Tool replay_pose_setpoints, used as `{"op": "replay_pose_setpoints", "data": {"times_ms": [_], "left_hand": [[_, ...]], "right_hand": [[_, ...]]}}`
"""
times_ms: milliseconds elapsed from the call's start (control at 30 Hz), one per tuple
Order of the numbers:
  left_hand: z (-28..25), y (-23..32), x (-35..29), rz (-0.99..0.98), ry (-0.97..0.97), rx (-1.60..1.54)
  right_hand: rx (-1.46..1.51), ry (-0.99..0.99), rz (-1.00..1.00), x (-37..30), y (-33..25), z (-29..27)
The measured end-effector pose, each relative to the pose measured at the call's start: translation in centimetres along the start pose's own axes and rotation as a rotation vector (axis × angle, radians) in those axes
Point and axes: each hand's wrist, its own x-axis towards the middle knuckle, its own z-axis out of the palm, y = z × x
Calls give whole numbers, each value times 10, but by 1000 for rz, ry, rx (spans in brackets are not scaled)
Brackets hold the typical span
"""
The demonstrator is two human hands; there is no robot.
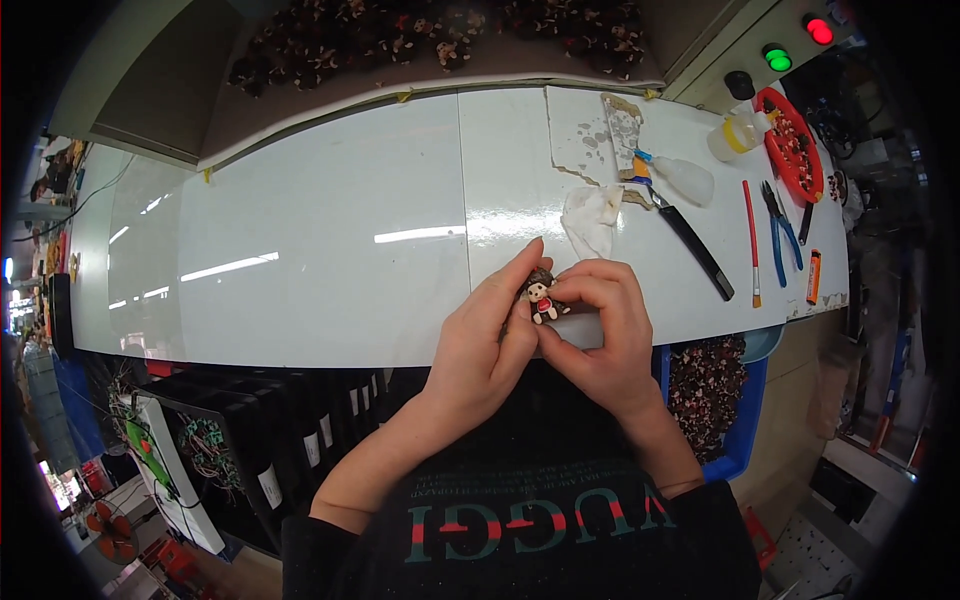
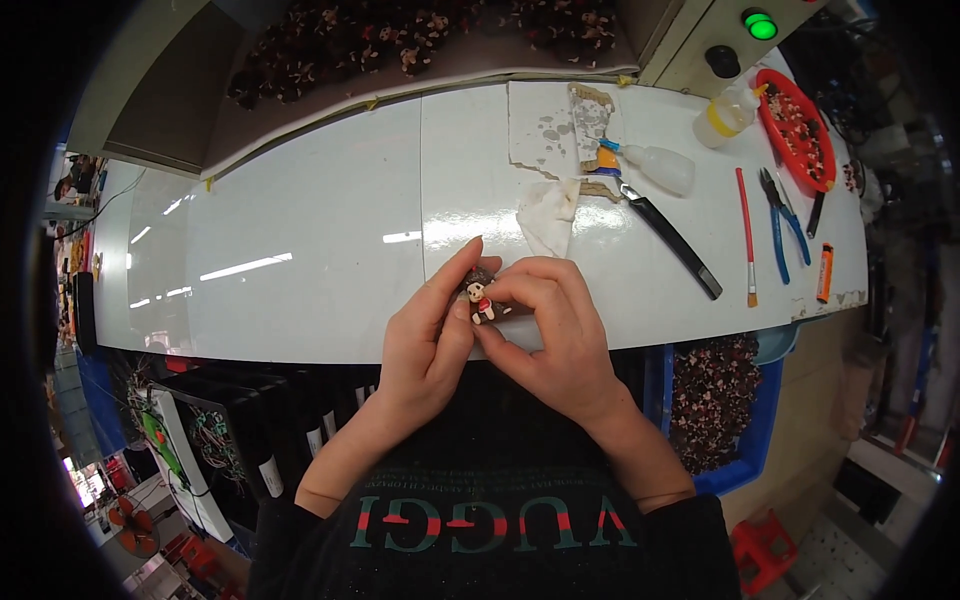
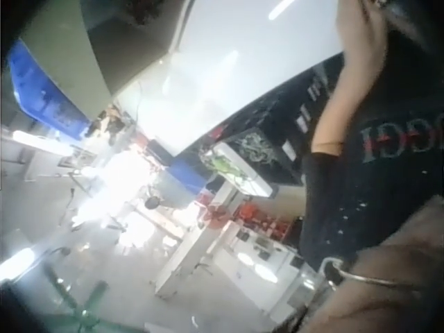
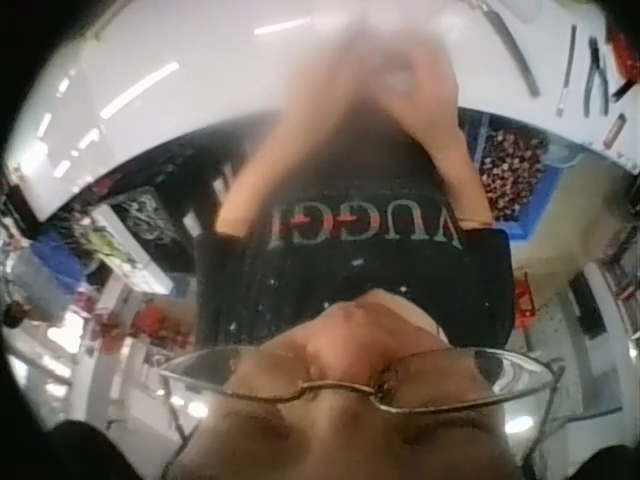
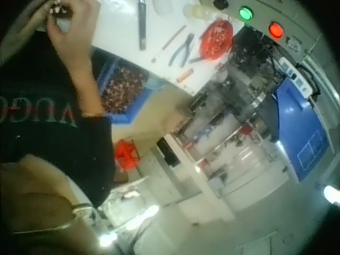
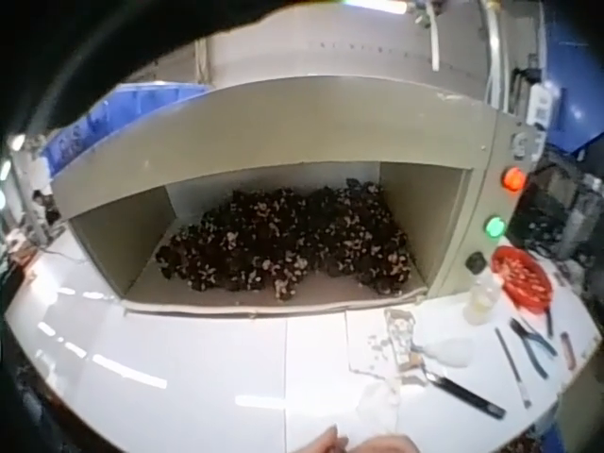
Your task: The person assembles small figurines by applying glue from a glue bottle to various toy accessories and attaching them to the figurines.
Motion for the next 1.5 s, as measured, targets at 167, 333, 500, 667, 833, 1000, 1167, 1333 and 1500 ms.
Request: {"op": "replay_pose_setpoints", "data": {"times_ms": [167, 333, 500, 667, 833, 1000, 1167, 1333, 1500], "left_hand": [[-2, -2, -1, -17, -24, 28], [-1, -5, -2, 16, -21, -108], [-1, 19, 9, -140, -63, -278], [9, 39, 24, -305, -16, -660], [1, 38, 24, -325, 0, -788], [-12, 30, 22, -397, -21, -862], [-28, 20, 21, -412, -68, -929], [-43, 3, 18, -411, -82, -1023], [-59, -7, 10, -432, -97, -1126]], "right_hand": [[3, 8, 26, 1, -4, 1], [176, 55, 153, 0, 7, -3], [152, 60, 82, 6, 7, -13], [26, -82, 31, 26, -8, -58], [-33, 369, 72, 34, 25, -123], [-146, 596, 209, 87, 51, -164], [-371, 324, 245, 99, 59, -144], [-617, -151, 193, 99, 52, -101], [-571, -181, 295, 93, 45, -79]]}}
